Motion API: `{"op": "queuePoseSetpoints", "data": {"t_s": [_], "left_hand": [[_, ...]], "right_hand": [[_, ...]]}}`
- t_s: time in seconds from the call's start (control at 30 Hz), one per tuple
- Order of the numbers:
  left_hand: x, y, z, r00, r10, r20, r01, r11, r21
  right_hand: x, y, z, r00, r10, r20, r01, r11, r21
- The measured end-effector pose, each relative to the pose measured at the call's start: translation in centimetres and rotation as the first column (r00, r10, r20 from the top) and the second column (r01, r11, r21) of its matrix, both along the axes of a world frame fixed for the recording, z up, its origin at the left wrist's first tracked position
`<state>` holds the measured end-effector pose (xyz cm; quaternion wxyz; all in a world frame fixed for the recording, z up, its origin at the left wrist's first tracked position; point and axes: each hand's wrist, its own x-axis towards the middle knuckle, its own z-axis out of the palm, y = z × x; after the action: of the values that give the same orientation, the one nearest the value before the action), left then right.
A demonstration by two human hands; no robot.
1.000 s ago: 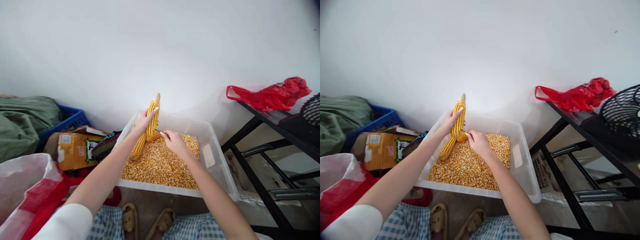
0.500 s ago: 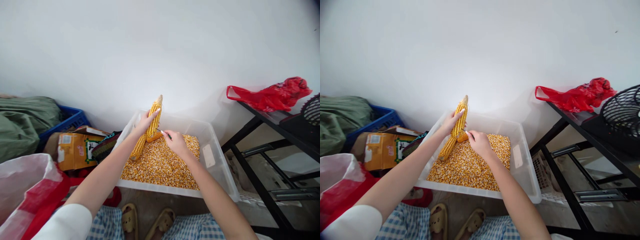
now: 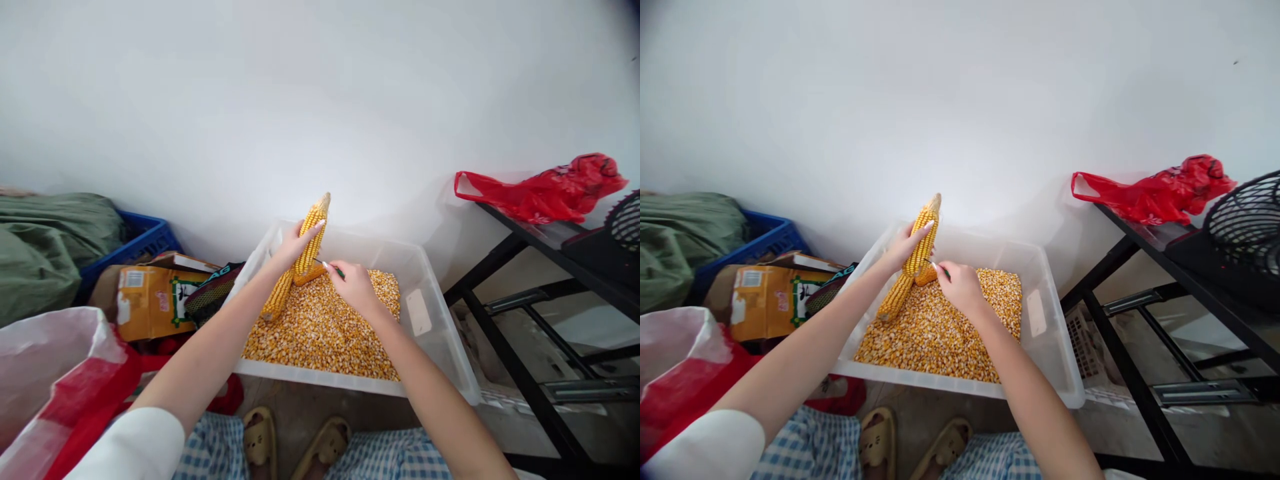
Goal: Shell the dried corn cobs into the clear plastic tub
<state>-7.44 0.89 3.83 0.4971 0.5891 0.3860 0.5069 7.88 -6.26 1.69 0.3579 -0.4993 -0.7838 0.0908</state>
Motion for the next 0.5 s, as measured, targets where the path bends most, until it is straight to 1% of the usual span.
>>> {"op": "queuePoseSetpoints", "data": {"t_s": [0.27,0.5], "left_hand": [[0.46,-0.49,-0.19,0.997,0.007,-0.082,-0.002,0.998,0.057],[0.35,-1.05,0.58,0.985,0.004,-0.171,0.012,0.996,0.094]], "right_hand": [[-0.21,0.05,-0.51,0.990,-0.022,-0.140,0.006,0.994,-0.113],[-0.46,-0.22,-0.72,0.979,-0.005,-0.205,-0.017,0.994,-0.106]]}}
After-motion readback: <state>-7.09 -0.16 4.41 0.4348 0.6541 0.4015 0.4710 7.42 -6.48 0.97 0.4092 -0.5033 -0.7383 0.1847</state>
